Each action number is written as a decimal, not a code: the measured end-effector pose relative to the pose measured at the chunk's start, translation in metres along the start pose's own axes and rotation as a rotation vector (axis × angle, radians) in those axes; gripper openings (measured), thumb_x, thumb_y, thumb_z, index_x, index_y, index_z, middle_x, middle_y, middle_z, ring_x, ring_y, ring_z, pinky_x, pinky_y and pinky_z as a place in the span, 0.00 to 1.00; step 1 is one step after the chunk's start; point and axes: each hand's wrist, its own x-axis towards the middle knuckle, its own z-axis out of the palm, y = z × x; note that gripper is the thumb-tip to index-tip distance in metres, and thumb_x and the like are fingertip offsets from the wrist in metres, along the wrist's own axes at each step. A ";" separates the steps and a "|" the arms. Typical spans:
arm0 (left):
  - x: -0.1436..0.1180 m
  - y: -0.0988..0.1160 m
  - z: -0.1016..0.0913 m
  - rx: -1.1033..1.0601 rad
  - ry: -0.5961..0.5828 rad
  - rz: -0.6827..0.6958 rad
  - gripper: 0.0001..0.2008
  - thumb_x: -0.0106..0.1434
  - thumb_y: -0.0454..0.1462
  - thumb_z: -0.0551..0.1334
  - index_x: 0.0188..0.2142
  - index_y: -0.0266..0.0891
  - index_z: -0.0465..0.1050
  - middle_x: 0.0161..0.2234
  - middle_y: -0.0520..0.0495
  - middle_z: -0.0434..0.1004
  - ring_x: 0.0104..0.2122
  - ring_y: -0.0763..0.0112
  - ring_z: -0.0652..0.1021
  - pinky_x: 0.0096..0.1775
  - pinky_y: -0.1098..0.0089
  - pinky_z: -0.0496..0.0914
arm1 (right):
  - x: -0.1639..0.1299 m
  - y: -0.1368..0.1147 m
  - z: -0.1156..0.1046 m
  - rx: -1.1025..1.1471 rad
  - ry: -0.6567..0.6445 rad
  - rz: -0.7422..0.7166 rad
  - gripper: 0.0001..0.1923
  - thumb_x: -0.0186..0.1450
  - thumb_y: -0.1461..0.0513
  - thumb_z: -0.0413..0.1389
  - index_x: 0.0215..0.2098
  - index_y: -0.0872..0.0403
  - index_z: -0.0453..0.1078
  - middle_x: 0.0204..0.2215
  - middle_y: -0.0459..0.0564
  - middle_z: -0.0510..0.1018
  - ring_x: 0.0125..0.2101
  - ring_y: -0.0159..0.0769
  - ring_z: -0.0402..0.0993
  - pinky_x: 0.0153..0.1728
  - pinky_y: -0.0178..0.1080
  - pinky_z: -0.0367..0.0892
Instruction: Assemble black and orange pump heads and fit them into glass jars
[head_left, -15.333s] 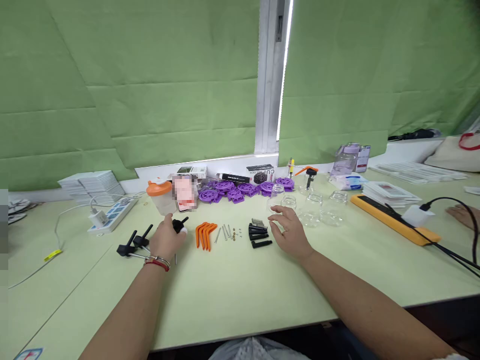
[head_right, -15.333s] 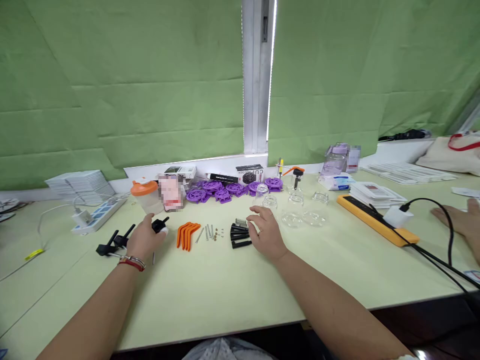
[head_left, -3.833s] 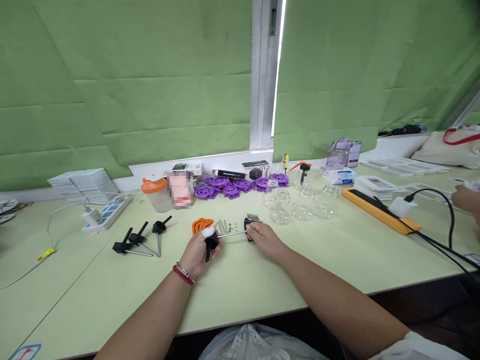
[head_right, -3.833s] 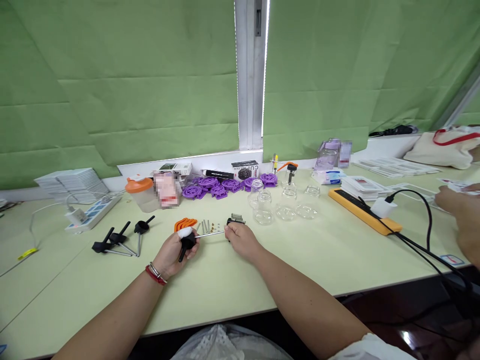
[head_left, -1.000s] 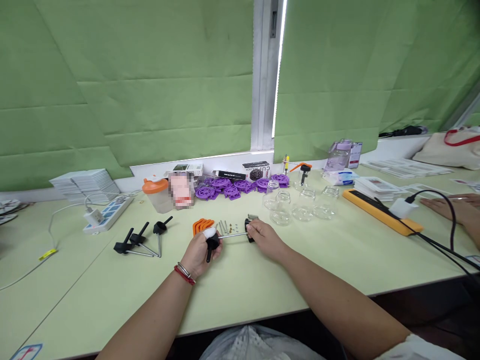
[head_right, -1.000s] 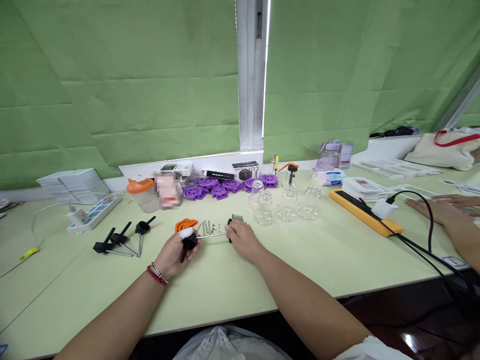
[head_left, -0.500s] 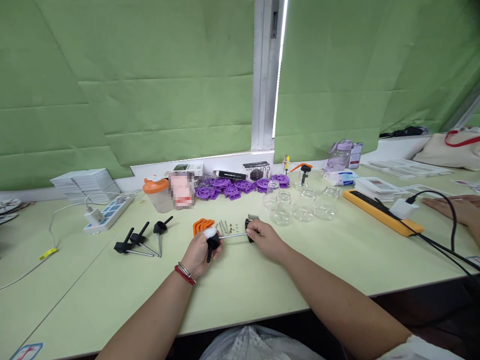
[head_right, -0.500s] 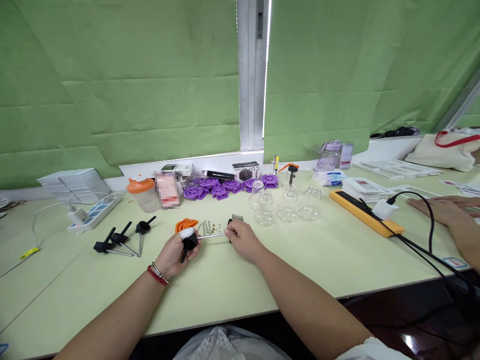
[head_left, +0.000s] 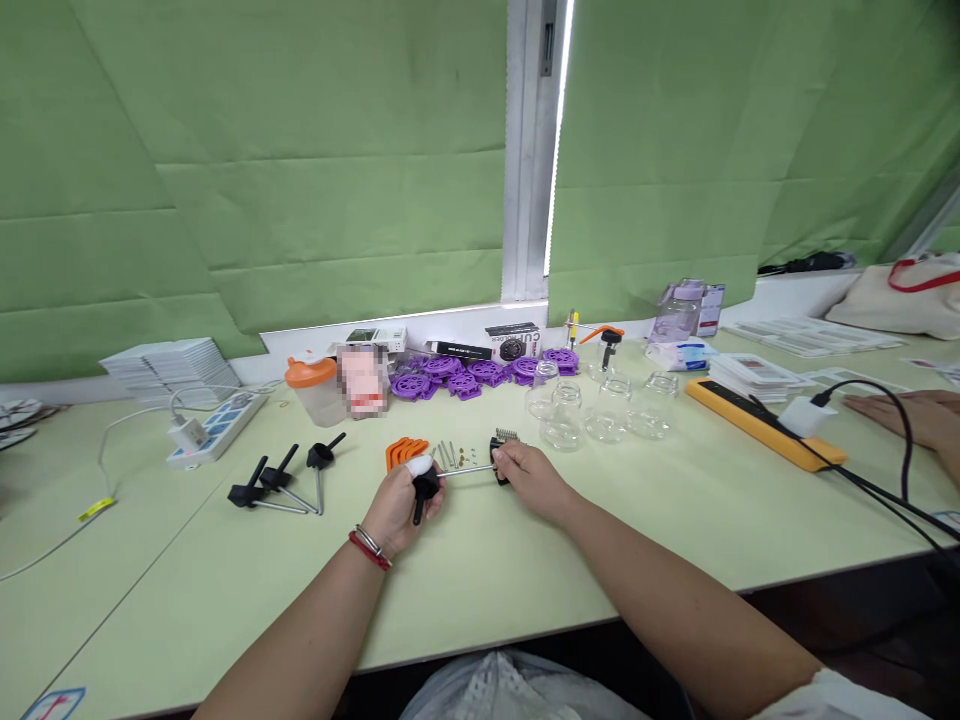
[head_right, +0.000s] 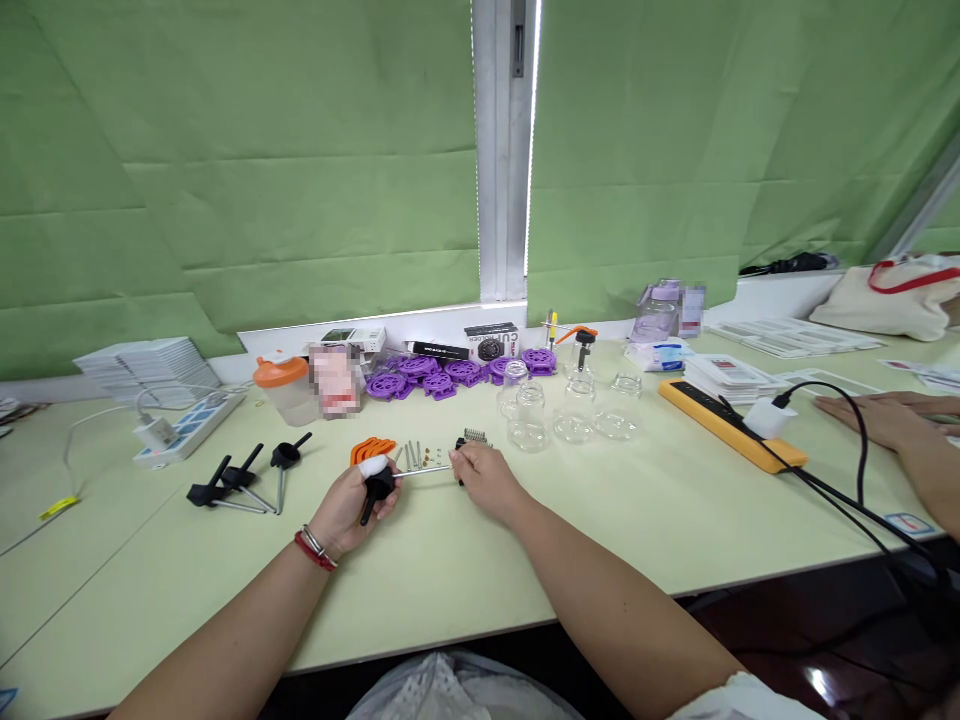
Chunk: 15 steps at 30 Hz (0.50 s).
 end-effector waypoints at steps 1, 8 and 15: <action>0.000 0.000 0.000 -0.003 0.003 0.000 0.10 0.56 0.43 0.60 0.28 0.37 0.68 0.23 0.48 0.69 0.17 0.75 0.69 0.15 0.76 0.59 | 0.000 -0.001 0.000 0.011 0.011 0.014 0.19 0.67 0.54 0.45 0.22 0.53 0.64 0.26 0.47 0.68 0.29 0.34 0.65 0.33 0.38 0.60; -0.001 0.000 0.002 0.013 0.010 -0.001 0.10 0.56 0.43 0.60 0.27 0.36 0.68 0.23 0.48 0.69 0.17 0.75 0.68 0.15 0.76 0.58 | -0.002 -0.006 -0.001 0.014 0.010 -0.003 0.08 0.61 0.61 0.52 0.25 0.53 0.64 0.26 0.46 0.69 0.29 0.34 0.64 0.31 0.37 0.59; -0.002 0.001 0.002 0.013 0.015 -0.014 0.11 0.56 0.43 0.60 0.28 0.36 0.68 0.23 0.48 0.69 0.16 0.75 0.68 0.15 0.76 0.58 | 0.000 -0.007 -0.002 -0.021 -0.001 -0.038 0.11 0.61 0.64 0.51 0.20 0.53 0.61 0.26 0.46 0.69 0.30 0.35 0.65 0.36 0.39 0.59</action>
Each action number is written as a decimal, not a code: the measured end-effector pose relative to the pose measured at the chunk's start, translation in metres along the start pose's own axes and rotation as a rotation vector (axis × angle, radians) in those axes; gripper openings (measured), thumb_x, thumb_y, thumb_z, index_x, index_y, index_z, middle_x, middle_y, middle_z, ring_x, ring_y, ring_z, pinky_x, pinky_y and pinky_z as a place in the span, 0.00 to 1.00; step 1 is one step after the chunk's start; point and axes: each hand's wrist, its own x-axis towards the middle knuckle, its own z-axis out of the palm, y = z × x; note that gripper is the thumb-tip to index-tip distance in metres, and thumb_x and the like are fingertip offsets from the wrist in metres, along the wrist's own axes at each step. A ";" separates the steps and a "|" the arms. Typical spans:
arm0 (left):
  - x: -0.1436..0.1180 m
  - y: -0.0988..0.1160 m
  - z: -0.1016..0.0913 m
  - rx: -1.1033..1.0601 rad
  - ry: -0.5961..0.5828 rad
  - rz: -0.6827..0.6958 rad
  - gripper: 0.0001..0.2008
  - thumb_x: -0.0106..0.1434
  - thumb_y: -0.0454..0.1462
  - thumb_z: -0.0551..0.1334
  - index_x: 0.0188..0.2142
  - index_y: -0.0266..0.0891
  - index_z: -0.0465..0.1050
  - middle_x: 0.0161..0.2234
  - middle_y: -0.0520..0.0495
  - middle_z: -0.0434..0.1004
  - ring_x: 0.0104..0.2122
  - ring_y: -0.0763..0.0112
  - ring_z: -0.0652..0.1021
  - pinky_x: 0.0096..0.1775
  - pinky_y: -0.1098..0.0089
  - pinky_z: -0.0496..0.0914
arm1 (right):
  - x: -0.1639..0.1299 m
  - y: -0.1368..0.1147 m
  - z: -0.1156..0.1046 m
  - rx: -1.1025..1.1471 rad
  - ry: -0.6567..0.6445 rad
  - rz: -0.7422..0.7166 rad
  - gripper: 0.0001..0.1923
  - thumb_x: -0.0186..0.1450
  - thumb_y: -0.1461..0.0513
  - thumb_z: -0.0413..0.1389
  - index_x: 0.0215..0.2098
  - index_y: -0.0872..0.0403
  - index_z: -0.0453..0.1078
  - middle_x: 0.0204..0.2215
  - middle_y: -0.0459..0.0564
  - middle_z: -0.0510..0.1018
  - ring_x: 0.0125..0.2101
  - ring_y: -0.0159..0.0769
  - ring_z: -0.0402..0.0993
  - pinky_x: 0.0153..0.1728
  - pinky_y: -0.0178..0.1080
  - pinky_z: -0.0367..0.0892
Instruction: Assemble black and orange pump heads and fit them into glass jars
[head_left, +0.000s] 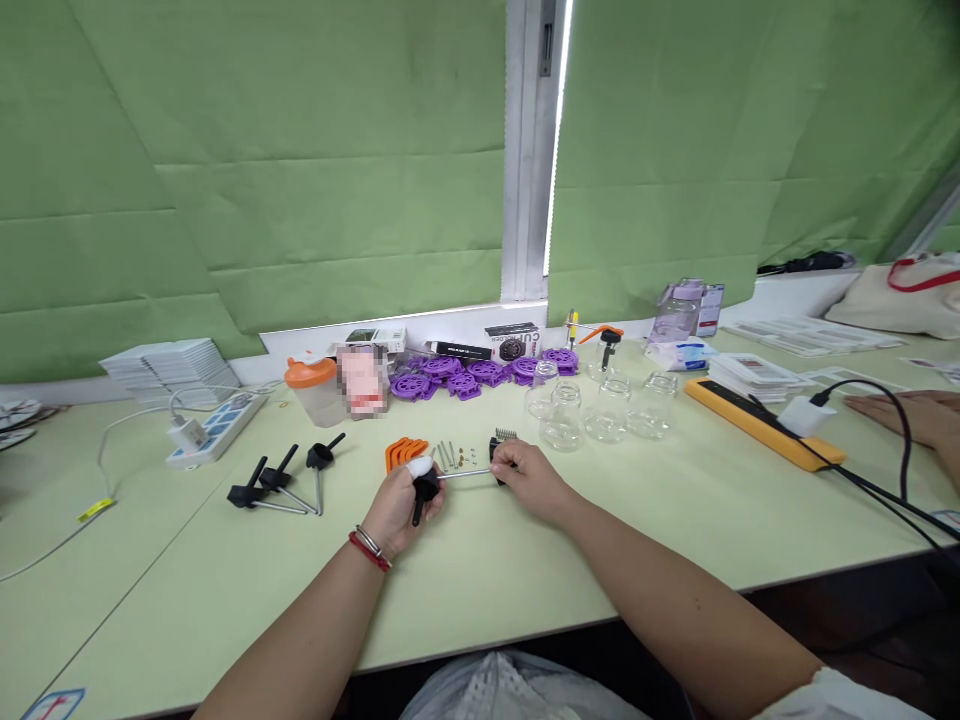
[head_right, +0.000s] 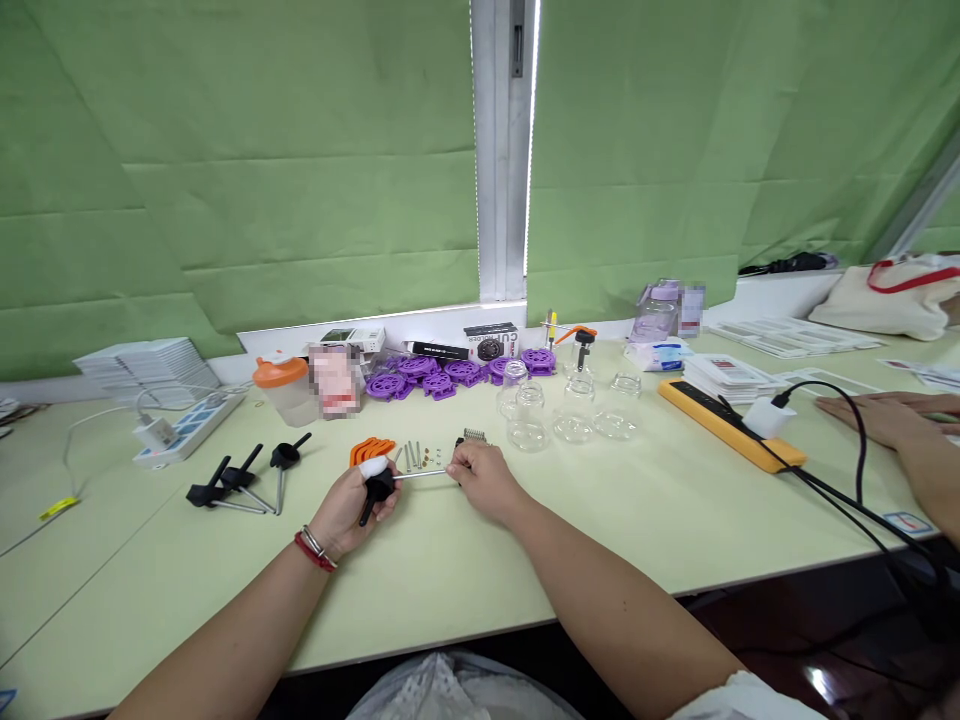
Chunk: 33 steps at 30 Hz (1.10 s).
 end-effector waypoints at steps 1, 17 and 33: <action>0.000 0.000 0.000 0.000 0.003 -0.002 0.11 0.56 0.43 0.60 0.28 0.36 0.67 0.23 0.48 0.68 0.16 0.75 0.68 0.15 0.76 0.58 | 0.000 0.000 0.000 -0.006 -0.003 -0.005 0.12 0.61 0.64 0.51 0.20 0.53 0.60 0.25 0.46 0.68 0.30 0.35 0.65 0.37 0.39 0.59; -0.002 0.002 0.001 0.031 0.009 0.014 0.11 0.57 0.43 0.58 0.28 0.37 0.66 0.22 0.49 0.69 0.16 0.76 0.68 0.15 0.77 0.57 | -0.004 -0.009 -0.003 -0.138 0.024 -0.047 0.04 0.60 0.65 0.55 0.28 0.53 0.72 0.36 0.48 0.76 0.39 0.38 0.68 0.46 0.44 0.56; 0.000 0.040 -0.016 0.476 0.493 0.285 0.12 0.50 0.41 0.60 0.34 0.38 0.67 0.31 0.47 0.71 0.29 0.67 0.74 0.23 0.72 0.64 | 0.097 0.022 -0.010 -0.430 0.081 0.264 0.07 0.64 0.66 0.52 0.31 0.59 0.73 0.38 0.56 0.76 0.37 0.37 0.70 0.35 0.35 0.61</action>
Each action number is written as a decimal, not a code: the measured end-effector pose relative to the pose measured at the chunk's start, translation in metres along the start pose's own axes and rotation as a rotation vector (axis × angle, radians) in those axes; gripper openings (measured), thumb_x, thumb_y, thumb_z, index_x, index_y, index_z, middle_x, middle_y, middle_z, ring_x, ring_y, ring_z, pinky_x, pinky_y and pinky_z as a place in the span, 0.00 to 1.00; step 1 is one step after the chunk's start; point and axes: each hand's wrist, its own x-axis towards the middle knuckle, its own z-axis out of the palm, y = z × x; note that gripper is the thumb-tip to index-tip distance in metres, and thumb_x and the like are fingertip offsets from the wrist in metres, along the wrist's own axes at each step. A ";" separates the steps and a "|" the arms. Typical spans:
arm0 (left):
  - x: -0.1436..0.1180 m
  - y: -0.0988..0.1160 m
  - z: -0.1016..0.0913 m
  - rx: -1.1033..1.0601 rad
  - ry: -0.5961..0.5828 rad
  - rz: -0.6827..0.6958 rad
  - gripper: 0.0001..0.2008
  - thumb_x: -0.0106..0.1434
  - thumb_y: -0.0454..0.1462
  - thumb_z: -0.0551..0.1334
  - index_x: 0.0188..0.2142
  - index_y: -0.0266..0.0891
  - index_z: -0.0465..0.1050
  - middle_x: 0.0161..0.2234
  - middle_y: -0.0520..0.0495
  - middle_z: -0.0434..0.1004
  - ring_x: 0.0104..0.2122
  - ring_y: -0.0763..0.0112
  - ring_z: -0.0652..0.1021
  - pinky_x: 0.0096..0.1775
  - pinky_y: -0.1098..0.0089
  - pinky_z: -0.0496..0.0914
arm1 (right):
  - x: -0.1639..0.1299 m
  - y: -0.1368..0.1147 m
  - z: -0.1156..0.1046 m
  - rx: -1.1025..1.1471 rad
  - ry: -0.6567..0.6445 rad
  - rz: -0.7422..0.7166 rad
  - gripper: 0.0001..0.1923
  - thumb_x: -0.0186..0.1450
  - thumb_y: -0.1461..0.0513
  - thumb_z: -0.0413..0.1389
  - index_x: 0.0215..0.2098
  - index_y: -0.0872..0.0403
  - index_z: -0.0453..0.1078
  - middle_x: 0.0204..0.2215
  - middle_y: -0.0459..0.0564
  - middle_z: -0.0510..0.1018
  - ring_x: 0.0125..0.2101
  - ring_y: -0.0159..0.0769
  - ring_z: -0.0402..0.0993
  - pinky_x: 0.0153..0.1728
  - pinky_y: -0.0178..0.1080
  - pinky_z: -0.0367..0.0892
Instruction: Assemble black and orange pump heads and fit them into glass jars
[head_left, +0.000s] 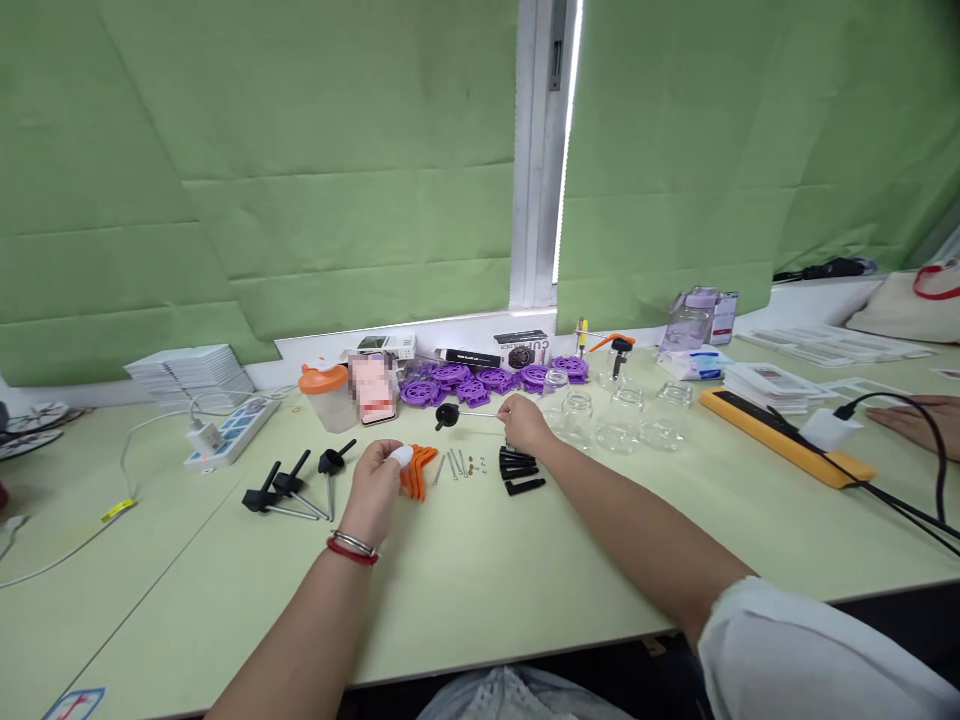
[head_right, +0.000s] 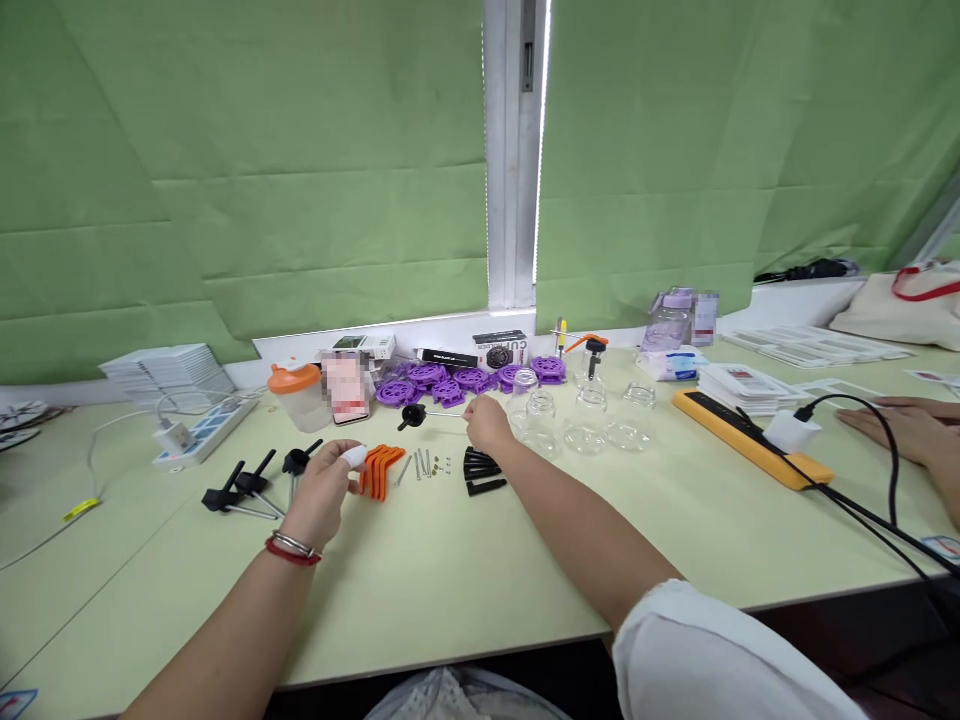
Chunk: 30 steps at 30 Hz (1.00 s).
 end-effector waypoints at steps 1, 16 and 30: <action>0.006 0.001 -0.007 0.091 0.038 0.008 0.13 0.51 0.41 0.59 0.35 0.38 0.67 0.32 0.46 0.72 0.29 0.67 0.74 0.25 0.71 0.65 | 0.010 0.003 0.005 -0.003 -0.013 0.031 0.07 0.63 0.67 0.53 0.32 0.59 0.73 0.36 0.56 0.77 0.35 0.37 0.71 0.34 0.35 0.61; 0.070 -0.023 -0.072 1.275 0.119 0.033 0.19 0.57 0.39 0.53 0.47 0.35 0.68 0.45 0.32 0.69 0.48 0.45 0.71 0.39 0.56 0.69 | 0.044 0.034 0.028 -0.123 -0.136 0.087 0.07 0.58 0.71 0.56 0.34 0.59 0.74 0.32 0.55 0.77 0.33 0.35 0.71 0.32 0.32 0.61; 0.070 -0.037 -0.070 1.173 0.051 0.043 0.25 0.56 0.41 0.56 0.54 0.36 0.60 0.48 0.30 0.68 0.43 0.48 0.75 0.35 0.58 0.69 | 0.001 -0.015 0.022 -0.116 -0.114 -0.181 0.09 0.62 0.66 0.54 0.38 0.55 0.75 0.40 0.54 0.76 0.40 0.37 0.70 0.40 0.36 0.61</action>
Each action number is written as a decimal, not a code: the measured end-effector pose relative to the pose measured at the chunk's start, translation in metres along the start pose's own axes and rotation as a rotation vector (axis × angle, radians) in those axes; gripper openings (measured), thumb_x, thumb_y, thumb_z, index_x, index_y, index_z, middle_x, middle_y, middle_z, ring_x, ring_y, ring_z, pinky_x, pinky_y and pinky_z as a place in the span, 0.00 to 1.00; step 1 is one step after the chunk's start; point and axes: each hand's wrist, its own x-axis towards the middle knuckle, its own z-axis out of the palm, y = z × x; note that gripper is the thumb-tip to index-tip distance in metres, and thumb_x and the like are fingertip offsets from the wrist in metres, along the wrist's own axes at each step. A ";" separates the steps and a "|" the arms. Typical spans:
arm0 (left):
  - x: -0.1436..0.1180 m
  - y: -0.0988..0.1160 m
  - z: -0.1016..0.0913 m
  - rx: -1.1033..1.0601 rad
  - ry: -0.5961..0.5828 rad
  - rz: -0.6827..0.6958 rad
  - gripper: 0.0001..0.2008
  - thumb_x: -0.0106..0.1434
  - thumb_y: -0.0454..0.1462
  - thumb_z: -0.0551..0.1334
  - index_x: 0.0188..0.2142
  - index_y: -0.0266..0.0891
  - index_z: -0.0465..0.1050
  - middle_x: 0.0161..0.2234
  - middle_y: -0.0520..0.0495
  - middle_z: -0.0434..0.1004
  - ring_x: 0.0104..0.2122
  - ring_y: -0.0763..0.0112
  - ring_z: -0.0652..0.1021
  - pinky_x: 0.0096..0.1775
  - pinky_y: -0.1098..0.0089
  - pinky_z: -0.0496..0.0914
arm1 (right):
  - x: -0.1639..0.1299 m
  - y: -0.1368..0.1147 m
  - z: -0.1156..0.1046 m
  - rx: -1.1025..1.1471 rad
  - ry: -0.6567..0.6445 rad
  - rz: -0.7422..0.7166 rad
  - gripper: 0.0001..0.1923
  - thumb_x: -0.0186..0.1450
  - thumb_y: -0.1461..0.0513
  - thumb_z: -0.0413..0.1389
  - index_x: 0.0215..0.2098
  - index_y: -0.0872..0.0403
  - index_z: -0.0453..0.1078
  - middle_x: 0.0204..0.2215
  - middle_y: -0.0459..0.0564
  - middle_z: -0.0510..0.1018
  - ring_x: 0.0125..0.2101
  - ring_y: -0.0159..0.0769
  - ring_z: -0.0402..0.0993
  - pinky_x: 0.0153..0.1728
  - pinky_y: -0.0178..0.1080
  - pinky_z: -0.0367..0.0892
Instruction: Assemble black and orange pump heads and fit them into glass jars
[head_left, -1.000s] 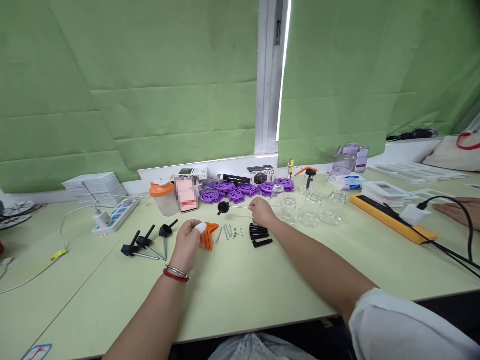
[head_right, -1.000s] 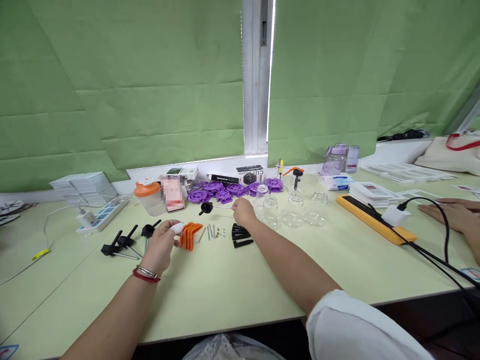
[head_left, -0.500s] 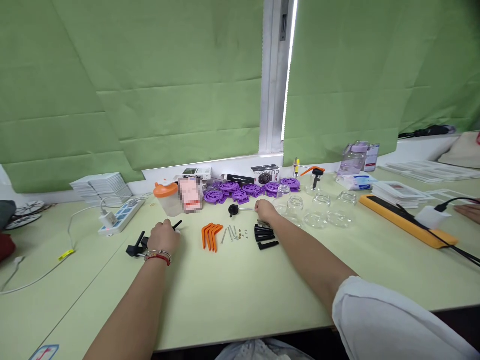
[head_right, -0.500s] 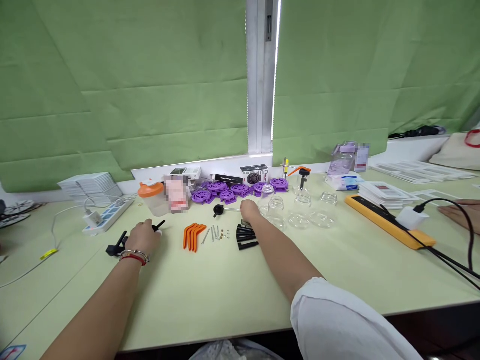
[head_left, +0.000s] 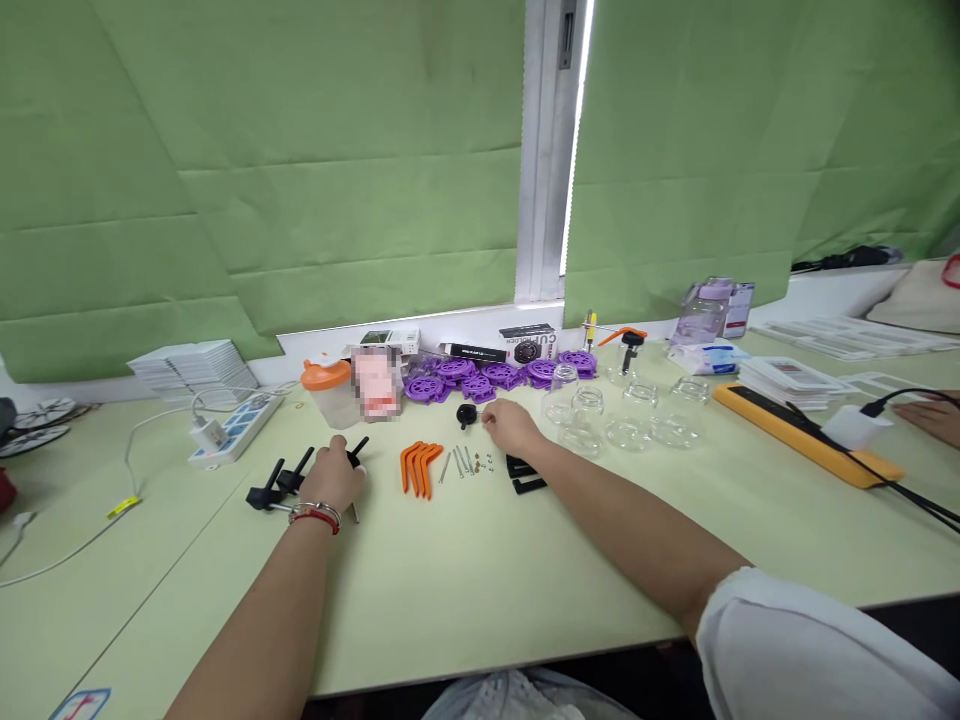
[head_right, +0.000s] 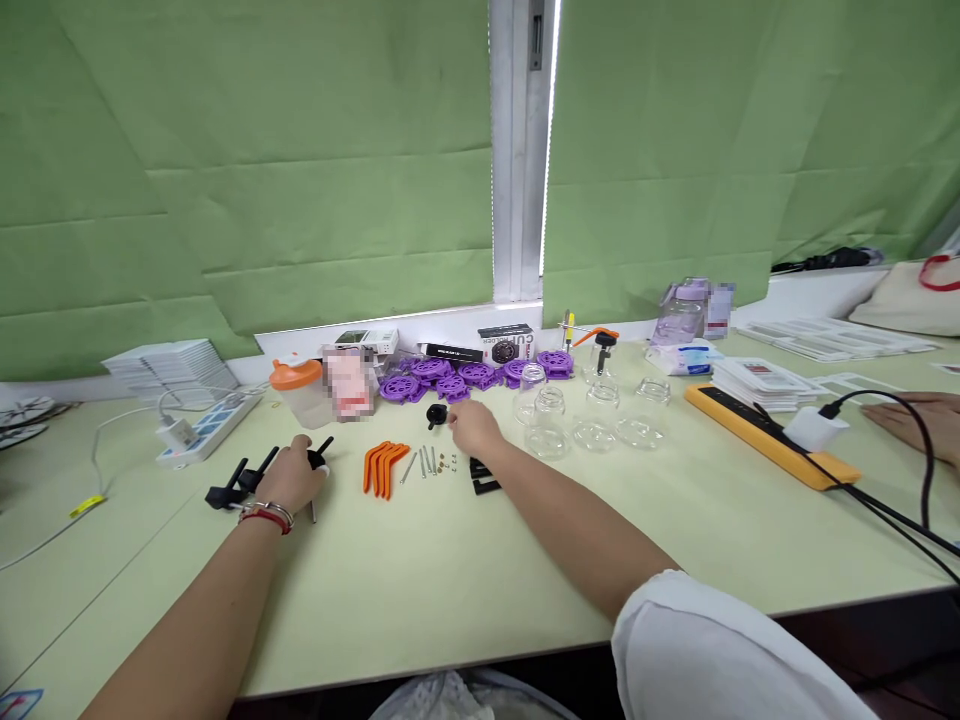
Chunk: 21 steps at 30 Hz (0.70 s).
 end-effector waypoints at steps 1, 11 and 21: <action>0.000 -0.001 0.000 -0.012 0.003 0.002 0.28 0.56 0.41 0.57 0.56 0.36 0.58 0.48 0.30 0.68 0.43 0.48 0.75 0.36 0.59 0.69 | -0.006 -0.008 0.001 0.012 -0.040 -0.049 0.07 0.60 0.65 0.56 0.36 0.53 0.75 0.38 0.51 0.76 0.38 0.36 0.71 0.39 0.34 0.61; 0.011 -0.015 0.009 -0.049 -0.032 0.030 0.25 0.53 0.48 0.58 0.47 0.37 0.69 0.47 0.32 0.72 0.43 0.50 0.75 0.36 0.62 0.68 | -0.033 -0.026 0.004 -0.071 -0.200 -0.276 0.04 0.55 0.66 0.62 0.29 0.52 0.78 0.31 0.50 0.78 0.37 0.38 0.71 0.37 0.36 0.60; -0.008 -0.004 -0.023 -0.723 0.043 -0.055 0.25 0.43 0.45 0.68 0.38 0.37 0.66 0.21 0.51 0.70 0.18 0.69 0.70 0.21 0.70 0.62 | -0.046 -0.035 -0.007 0.114 -0.149 -0.195 0.05 0.58 0.68 0.57 0.27 0.54 0.74 0.30 0.49 0.77 0.34 0.36 0.71 0.36 0.36 0.61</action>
